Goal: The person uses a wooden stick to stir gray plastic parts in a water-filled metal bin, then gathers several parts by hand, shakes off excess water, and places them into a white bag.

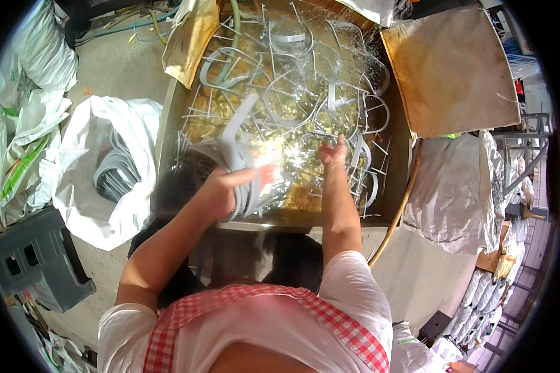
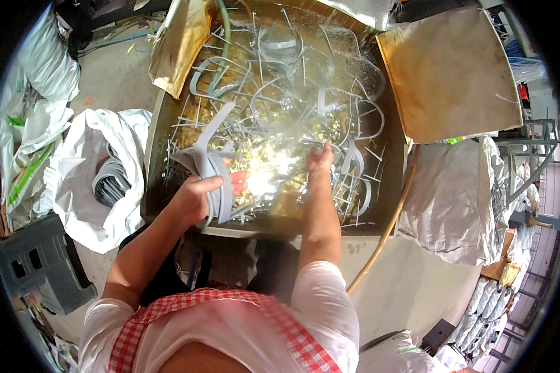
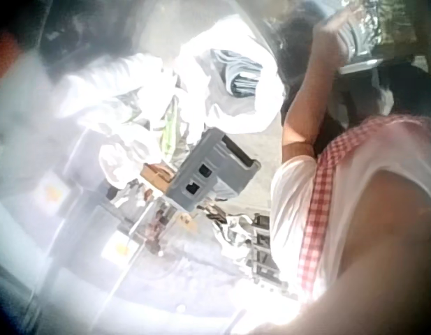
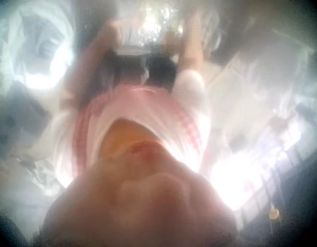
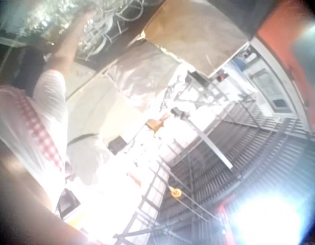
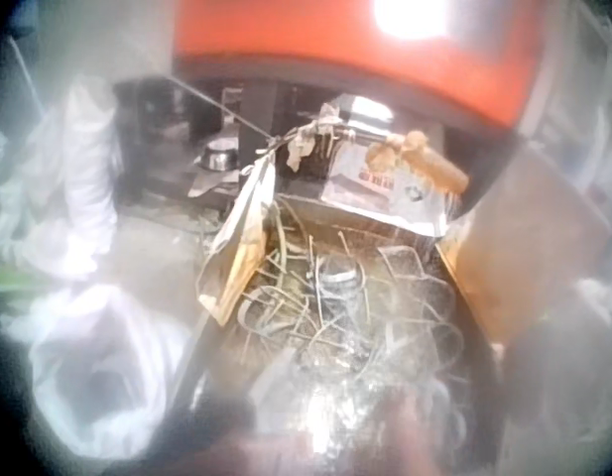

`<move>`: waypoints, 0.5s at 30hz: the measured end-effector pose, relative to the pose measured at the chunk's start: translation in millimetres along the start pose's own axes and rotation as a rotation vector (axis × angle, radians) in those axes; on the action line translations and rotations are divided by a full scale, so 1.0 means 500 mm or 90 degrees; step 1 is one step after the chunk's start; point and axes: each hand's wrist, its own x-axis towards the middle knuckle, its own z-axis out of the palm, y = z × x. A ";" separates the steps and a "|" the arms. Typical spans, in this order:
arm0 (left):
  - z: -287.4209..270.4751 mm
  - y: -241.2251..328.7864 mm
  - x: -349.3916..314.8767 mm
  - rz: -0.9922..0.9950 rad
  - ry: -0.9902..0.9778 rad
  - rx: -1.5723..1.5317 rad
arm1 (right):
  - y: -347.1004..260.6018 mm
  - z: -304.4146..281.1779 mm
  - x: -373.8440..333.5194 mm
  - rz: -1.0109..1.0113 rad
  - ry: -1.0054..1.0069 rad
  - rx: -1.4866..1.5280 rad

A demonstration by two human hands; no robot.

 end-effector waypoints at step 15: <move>0.002 0.009 0.021 0.088 0.042 0.199 | 0.011 0.024 -0.163 -0.072 -0.103 0.069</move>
